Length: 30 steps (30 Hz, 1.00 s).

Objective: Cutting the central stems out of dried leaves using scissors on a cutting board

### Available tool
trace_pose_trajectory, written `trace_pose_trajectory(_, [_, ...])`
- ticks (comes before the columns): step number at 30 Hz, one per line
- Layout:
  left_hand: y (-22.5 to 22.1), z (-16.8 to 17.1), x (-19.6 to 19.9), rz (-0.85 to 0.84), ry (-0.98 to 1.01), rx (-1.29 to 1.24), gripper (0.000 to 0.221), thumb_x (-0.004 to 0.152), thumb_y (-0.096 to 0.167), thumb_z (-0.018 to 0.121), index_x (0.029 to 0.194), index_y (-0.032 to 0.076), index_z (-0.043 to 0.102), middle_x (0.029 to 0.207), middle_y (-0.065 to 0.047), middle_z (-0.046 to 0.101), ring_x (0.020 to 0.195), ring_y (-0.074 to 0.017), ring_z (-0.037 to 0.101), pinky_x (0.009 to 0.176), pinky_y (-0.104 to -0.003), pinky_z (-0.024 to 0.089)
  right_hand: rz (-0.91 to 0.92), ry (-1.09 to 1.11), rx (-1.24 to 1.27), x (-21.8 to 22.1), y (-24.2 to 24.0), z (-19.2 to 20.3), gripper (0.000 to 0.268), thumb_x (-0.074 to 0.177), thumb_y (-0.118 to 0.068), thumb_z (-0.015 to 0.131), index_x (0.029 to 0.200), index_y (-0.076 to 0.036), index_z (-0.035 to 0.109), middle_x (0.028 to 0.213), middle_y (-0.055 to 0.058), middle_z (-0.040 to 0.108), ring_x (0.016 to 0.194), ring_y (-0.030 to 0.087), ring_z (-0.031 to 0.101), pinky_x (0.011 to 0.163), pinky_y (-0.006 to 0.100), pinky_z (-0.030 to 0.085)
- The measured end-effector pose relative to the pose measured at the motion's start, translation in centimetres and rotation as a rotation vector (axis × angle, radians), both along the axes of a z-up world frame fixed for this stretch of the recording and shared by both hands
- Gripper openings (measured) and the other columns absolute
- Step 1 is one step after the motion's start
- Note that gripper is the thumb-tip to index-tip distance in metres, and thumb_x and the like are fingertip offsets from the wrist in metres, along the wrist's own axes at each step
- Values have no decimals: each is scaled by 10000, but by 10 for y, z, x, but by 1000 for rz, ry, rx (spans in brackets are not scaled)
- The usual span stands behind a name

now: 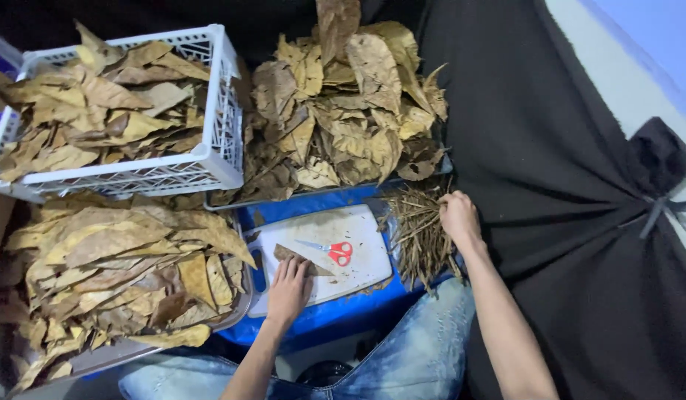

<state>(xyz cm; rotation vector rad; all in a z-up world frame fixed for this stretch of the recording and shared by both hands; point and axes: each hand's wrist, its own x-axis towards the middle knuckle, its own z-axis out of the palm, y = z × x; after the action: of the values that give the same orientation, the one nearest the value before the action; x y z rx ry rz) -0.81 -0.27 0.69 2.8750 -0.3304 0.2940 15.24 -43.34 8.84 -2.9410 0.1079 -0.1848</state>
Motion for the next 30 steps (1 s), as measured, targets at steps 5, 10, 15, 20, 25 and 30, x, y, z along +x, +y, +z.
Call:
trace_pose_trajectory(5, [-3,2,2,6,3,9,316,982,356,588,1250,190,580,1267,-25,575,1394,-222,477,1214,-380,324,55,-224,-88,-13,27,-3,229,900,-186,657,1111,-156,743,1049,5,642,1069,215,601,906,368,507])
trace_pose_trajectory(10, [4,-10,5,15,-30,40,338,946,360,645,1233,192,586,1267,-4,573,1335,-182,523,1165,-346,384,229,-496,-26,-45,134,-21,224,963,-184,604,1165,-152,695,1163,15,625,1132,229,567,879,400,486])
trace_pose_trajectory(15, [16,-55,18,4,34,-14,551,812,150,730,1316,114,511,1286,-76,566,1281,-248,581,1078,-323,493,683,-74,76,-103,262,-83,231,969,-255,591,1177,-183,661,1171,-12,603,1139,196,559,968,301,477])
trace_pose_trajectory(20, [25,-35,24,-11,142,-75,602,759,21,730,1301,45,467,1206,-107,558,1229,-265,597,1052,-305,507,811,-194,-187,-123,302,-83,342,913,-161,605,1248,-95,577,1222,61,561,1146,231,550,887,332,484])
trace_pose_trajectory(25, [23,-13,23,-92,167,-238,511,806,-78,657,1266,35,465,1131,-106,558,1173,-280,616,1000,-320,533,869,-418,-322,-106,289,-119,87,955,-157,544,997,-119,610,978,36,597,996,226,617,807,302,516])
trace_pose_trajectory(30, [36,11,33,-49,-274,-94,172,907,32,596,1047,128,622,983,-33,691,1072,-204,670,981,-322,513,647,-528,-70,-122,313,-37,178,872,-111,627,1050,-120,634,932,23,604,921,232,635,807,359,535])
